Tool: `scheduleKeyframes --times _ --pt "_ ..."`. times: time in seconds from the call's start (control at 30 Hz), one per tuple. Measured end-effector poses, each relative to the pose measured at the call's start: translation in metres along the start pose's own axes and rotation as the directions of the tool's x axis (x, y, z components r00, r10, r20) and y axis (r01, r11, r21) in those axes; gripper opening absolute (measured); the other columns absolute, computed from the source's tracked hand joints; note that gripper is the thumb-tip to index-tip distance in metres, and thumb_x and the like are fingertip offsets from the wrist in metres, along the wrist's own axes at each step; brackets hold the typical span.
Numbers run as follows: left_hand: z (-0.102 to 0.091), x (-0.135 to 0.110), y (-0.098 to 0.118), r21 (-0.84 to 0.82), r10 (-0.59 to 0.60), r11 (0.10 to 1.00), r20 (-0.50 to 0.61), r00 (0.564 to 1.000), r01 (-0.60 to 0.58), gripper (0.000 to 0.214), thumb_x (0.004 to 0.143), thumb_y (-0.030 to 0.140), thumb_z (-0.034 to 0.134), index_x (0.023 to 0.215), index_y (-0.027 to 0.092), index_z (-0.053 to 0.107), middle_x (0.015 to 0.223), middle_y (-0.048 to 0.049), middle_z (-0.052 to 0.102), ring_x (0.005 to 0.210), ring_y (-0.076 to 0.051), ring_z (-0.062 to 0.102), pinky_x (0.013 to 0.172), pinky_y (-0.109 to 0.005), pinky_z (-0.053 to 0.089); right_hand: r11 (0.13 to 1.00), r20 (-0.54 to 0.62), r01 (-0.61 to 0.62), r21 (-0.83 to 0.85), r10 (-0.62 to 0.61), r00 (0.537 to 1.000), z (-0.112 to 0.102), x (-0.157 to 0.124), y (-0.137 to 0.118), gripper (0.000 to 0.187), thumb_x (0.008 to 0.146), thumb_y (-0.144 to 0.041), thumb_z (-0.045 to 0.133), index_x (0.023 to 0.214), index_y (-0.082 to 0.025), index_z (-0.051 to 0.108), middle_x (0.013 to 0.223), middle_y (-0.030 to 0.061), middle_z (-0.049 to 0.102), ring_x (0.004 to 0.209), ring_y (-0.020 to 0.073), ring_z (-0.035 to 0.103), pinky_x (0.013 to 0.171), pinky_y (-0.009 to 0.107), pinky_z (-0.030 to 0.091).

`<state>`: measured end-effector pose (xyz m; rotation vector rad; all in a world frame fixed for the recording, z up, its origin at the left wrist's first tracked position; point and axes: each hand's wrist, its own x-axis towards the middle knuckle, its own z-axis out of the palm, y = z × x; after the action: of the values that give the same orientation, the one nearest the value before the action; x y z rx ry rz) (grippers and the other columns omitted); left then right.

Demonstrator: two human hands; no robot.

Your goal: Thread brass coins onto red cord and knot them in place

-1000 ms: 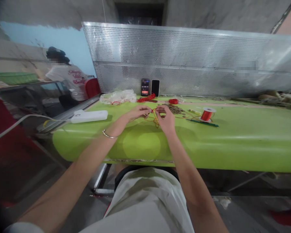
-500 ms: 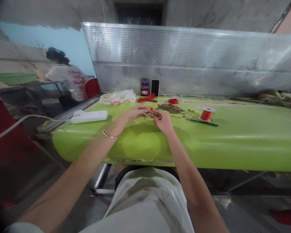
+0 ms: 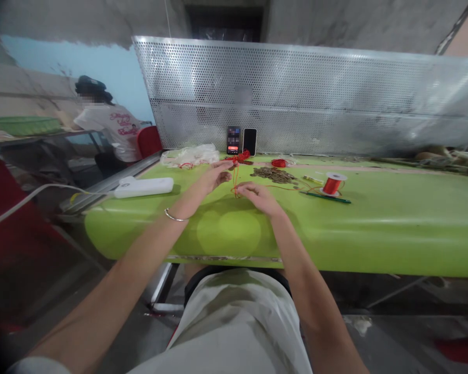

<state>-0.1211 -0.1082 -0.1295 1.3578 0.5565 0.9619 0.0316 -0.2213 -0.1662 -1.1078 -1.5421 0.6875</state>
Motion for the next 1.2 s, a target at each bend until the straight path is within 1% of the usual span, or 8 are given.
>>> scheduleKeyframes --times 0.13,0.3,0.47,0.57,0.7,0.97,1.1,1.2 --pt "0.0 0.002 0.0 0.03 0.015 0.999 -0.071 0.997 -0.013 0.01 0.082 0.026 0.066 0.086 0.02 0.073 0.091 -0.0035 0.07 0.058 -0.006 0.052 0.063 -0.024 0.048 1.0 0.045 0.024 -0.009 -0.024 0.999 0.001 -0.002 -0.006 0.031 0.075 -0.052 0.066 0.071 -0.021 0.068 0.107 0.0053 0.067 0.105 0.0216 0.061 0.098 0.04 0.045" --pt "0.001 0.0 -0.002 0.079 0.042 0.996 0.036 0.998 -0.045 0.012 0.077 0.026 0.07 0.087 0.019 0.073 0.086 -0.0031 0.069 0.06 -0.007 0.052 0.063 -0.024 0.046 0.997 -0.059 0.075 0.012 -0.074 0.996 0.003 -0.001 -0.006 0.031 0.075 -0.051 0.067 0.086 -0.023 0.062 0.101 0.0047 0.066 0.097 0.019 0.061 0.091 0.038 0.048" --pt "0.001 -0.003 -0.003 0.116 0.053 0.992 0.028 0.998 -0.056 0.014 0.077 0.029 0.069 0.087 0.019 0.072 0.083 -0.0031 0.068 0.064 -0.008 0.054 0.066 -0.025 0.046 0.982 -0.005 0.116 0.147 -0.117 0.993 0.003 -0.004 -0.009 0.034 0.076 -0.052 0.067 0.095 -0.025 0.06 0.107 0.006 0.066 0.104 0.0197 0.062 0.091 0.038 0.05" --pt "0.0 -0.002 -0.003 0.106 0.072 0.992 -0.004 0.997 -0.071 0.014 0.078 0.03 0.069 0.086 0.019 0.072 0.086 -0.003 0.067 0.063 -0.007 0.054 0.066 -0.026 0.046 0.964 0.023 0.097 0.248 -0.106 0.994 0.001 -0.006 -0.011 0.039 0.077 -0.059 0.06 0.098 -0.026 0.057 0.098 0.0063 0.067 0.096 0.021 0.064 0.088 0.041 0.051" --pt "-0.002 0.001 -0.002 0.083 0.074 0.994 -0.113 0.991 -0.065 0.008 0.079 0.026 0.067 0.083 0.019 0.071 0.09 -0.0031 0.068 0.059 -0.006 0.053 0.067 -0.026 0.047 0.958 -0.089 0.107 0.266 -0.086 0.992 -0.01 -0.005 -0.009 0.037 0.077 -0.062 0.052 0.089 -0.027 0.055 0.071 0.0011 0.057 0.07 0.0183 0.06 0.078 0.041 0.052" --pt "-0.004 0.003 0.003 0.058 0.03 0.998 -0.349 0.937 -0.011 0.011 0.086 0.023 0.057 0.092 0.02 0.066 0.098 -0.0038 0.068 0.06 -0.006 0.056 0.057 -0.024 0.043 0.957 -0.364 0.201 0.208 -0.116 0.924 -0.076 -0.019 0.004 0.037 0.086 -0.06 0.036 0.082 -0.03 0.058 0.058 -0.0033 0.039 0.043 0.0106 0.023 0.056 0.035 0.043" --pt "-0.007 0.006 0.001 0.098 0.042 0.995 -0.337 0.94 -0.009 0.012 0.088 0.022 0.053 0.091 0.019 0.064 0.091 -0.0045 0.068 0.059 -0.007 0.055 0.057 -0.024 0.042 0.931 -0.478 0.202 0.305 -0.034 0.877 -0.125 -0.01 0.015 0.027 0.083 -0.047 0.055 0.067 -0.025 0.058 0.053 -0.0035 0.039 0.04 0.0059 0.026 0.051 0.033 0.037" --pt "-0.006 0.005 -0.001 0.047 0.004 0.999 -0.235 0.972 0.008 0.007 0.085 0.021 0.058 0.084 0.017 0.063 0.088 -0.0042 0.067 0.054 -0.005 0.052 0.055 -0.022 0.041 0.995 -0.509 0.043 0.085 0.006 0.86 -0.154 0.01 0.024 0.021 0.081 -0.035 0.061 0.066 -0.021 0.063 0.057 0.0026 0.053 0.046 0.0056 0.041 0.056 0.035 0.036"
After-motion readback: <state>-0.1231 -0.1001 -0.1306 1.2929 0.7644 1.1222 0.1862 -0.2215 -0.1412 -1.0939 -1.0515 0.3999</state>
